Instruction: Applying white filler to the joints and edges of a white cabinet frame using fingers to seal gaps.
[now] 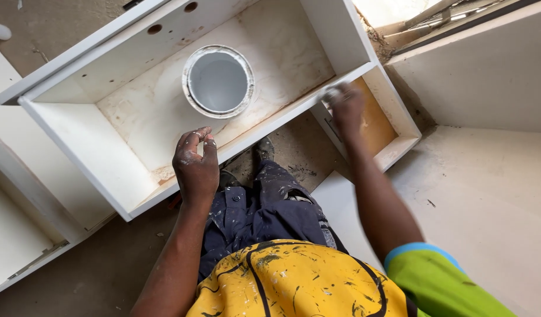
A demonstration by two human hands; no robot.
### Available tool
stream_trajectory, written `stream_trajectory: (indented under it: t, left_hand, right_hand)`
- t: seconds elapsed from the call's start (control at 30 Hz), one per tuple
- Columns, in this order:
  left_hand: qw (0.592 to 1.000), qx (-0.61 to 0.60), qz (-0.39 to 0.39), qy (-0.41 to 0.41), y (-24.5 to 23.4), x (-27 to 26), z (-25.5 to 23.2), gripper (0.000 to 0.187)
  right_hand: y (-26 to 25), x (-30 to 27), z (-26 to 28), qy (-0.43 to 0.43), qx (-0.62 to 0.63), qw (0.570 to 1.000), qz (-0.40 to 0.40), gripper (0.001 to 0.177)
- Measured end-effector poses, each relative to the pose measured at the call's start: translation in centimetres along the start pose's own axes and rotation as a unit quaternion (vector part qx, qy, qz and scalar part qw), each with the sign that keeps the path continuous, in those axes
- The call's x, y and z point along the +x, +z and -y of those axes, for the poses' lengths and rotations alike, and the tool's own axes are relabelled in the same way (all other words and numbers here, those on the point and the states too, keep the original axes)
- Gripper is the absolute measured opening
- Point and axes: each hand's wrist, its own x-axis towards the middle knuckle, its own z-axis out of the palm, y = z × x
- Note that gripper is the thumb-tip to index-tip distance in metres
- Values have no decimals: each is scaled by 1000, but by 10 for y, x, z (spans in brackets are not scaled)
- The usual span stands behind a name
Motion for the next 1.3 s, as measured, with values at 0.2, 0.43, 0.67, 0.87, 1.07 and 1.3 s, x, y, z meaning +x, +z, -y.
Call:
stream_trajectory:
  t: [0.2, 0.43, 0.67, 0.87, 1.07, 1.3]
  left_hand:
    - [999, -25, -41, 13, -39, -9, 22, 20]
    - [995, -52, -89, 17, -77, -26, 40, 20]
    - [999, -25, -18, -42, -52, -25, 46, 24]
    - [999, 23, -6, -40, -6, -23, 45, 32]
    - [997, 30, -50, -53, 3, -25, 37, 30]
    - [990, 35, -117, -73, -2, -30, 42, 27]
  right_hand:
    - [150, -171, 78, -53, -43, 961, 267, 20]
    - [118, -144, 153, -30, -31, 958, 284, 26]
    - [181, -24, 133, -141, -172, 945, 241, 18]
    - [255, 33, 109, -154, -353, 870, 306, 25]
    - [290, 49, 101, -86, -455, 819, 338, 32]
    - [297, 52, 78, -187, -477, 786, 345, 23]
